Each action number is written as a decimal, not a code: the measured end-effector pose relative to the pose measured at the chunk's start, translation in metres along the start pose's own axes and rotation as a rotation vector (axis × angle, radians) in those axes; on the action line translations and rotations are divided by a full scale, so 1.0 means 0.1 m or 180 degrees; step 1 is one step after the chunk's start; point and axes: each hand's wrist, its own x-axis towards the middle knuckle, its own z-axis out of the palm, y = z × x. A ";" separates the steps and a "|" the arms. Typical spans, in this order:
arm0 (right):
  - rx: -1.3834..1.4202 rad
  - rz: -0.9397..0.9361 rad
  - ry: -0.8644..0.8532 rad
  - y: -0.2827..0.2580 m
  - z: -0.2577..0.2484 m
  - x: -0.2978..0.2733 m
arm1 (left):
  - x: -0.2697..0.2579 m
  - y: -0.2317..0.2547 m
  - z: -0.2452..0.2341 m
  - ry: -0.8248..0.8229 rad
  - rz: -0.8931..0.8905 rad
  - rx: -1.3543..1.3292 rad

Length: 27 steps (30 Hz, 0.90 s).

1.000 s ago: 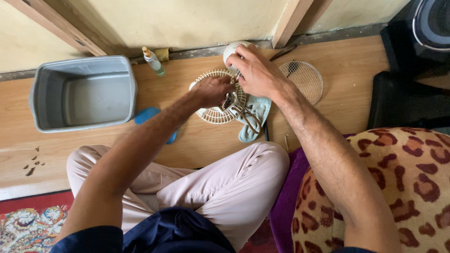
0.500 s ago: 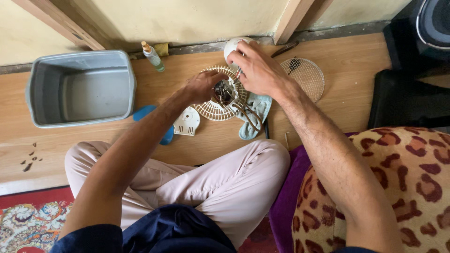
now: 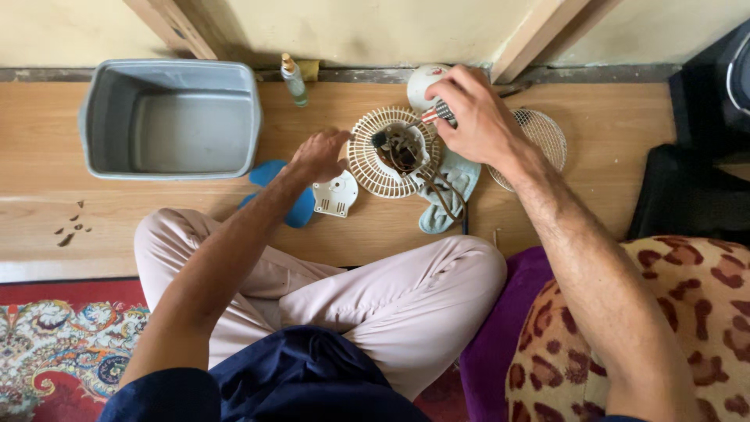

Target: The person disassembles a small white fan using a screwdriver, removes screws, and separates the fan components. They then reassemble the fan by aligning parts and securing them with screws.

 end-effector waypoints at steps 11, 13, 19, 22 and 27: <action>0.0251 0.0073 0.0146 -0.47 0.07 0.06 | -0.40 -0.54 0.58 -0.0196 -0.0926 -0.0119; 0.0238 0.0039 0.0225 -0.54 0.10 0.10 | -0.39 -0.66 0.64 -0.0022 -0.0882 -0.0215; 0.0490 0.0424 0.0387 -0.64 0.51 0.26 | -0.44 -1.03 0.77 0.0173 -0.0680 -0.0145; 0.0509 0.0537 0.0488 -0.67 0.89 0.37 | -0.53 -1.15 0.74 0.0259 -0.0673 -0.0307; 0.0666 0.0953 0.0600 -0.69 1.67 0.44 | -0.68 -1.25 0.71 0.0423 -0.0639 -0.0228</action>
